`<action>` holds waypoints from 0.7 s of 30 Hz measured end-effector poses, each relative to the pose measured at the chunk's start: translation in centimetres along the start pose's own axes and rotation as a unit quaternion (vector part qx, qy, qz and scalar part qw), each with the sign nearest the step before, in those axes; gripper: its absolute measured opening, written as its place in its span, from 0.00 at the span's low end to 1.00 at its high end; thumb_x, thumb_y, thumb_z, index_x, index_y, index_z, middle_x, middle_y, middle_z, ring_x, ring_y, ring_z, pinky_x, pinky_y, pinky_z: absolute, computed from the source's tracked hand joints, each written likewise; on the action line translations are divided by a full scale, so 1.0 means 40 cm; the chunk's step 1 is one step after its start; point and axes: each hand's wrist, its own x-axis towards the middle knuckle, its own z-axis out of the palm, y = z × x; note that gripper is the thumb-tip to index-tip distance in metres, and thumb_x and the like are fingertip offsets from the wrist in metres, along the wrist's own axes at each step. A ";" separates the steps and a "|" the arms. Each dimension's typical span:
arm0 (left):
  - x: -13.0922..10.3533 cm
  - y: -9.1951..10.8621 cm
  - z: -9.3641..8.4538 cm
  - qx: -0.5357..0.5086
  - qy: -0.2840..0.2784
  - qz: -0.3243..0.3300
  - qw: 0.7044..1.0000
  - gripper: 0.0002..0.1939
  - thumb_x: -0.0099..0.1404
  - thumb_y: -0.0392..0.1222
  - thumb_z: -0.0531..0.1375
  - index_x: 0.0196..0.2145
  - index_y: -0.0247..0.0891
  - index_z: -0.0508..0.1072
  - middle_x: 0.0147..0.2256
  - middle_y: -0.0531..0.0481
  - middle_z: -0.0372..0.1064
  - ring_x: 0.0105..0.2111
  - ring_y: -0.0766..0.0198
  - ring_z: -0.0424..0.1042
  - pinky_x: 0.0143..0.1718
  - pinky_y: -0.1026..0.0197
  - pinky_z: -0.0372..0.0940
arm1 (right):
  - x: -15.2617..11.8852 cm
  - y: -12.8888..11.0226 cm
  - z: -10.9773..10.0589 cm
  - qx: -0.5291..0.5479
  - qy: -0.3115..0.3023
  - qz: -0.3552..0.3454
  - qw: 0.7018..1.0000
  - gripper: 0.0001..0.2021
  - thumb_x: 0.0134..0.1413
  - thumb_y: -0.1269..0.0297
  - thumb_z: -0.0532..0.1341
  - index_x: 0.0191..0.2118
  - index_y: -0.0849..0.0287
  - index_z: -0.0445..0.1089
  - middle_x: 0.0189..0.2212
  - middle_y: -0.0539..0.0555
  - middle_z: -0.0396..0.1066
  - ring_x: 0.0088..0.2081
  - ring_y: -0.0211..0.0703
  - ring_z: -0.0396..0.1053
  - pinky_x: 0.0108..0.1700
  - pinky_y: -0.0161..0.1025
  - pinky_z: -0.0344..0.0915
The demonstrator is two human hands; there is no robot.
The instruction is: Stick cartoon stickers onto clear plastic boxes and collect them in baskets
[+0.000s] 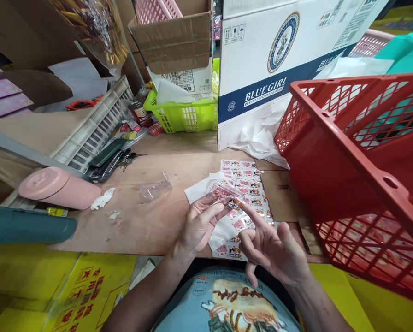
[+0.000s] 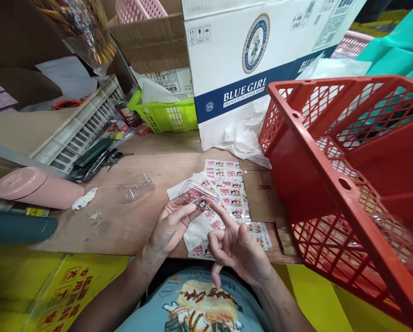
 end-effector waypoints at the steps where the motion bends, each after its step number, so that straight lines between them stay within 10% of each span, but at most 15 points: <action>1: 0.000 -0.001 -0.001 -0.003 -0.001 0.001 1.000 0.11 0.58 0.28 0.65 0.38 0.38 0.81 0.41 0.49 0.80 0.43 0.66 0.77 0.50 0.62 0.69 | 0.000 0.000 -0.001 -0.001 0.001 0.000 1.000 0.37 0.59 0.39 0.56 0.69 0.46 0.49 0.23 0.44 0.60 0.19 0.29 0.46 0.24 0.38 0.74; 16: 0.006 -0.007 0.003 0.023 0.067 0.026 0.997 0.07 0.58 0.42 0.69 0.33 0.38 0.81 0.40 0.48 0.80 0.43 0.58 0.78 0.51 0.51 0.70 | 0.010 0.000 0.011 -0.084 0.042 0.004 0.996 0.41 0.58 0.38 0.57 0.71 0.47 0.43 0.21 0.42 0.57 0.19 0.29 0.42 0.24 0.39 0.73; 21: 0.006 -0.031 0.009 0.037 0.109 0.066 0.991 0.07 0.56 0.43 0.70 0.32 0.38 0.80 0.39 0.48 0.80 0.42 0.57 0.78 0.50 0.51 0.71 | 0.009 0.013 0.020 -0.293 0.121 -0.026 0.948 0.39 0.62 0.43 0.56 0.72 0.51 0.41 0.21 0.43 0.54 0.21 0.34 0.48 0.25 0.38 0.69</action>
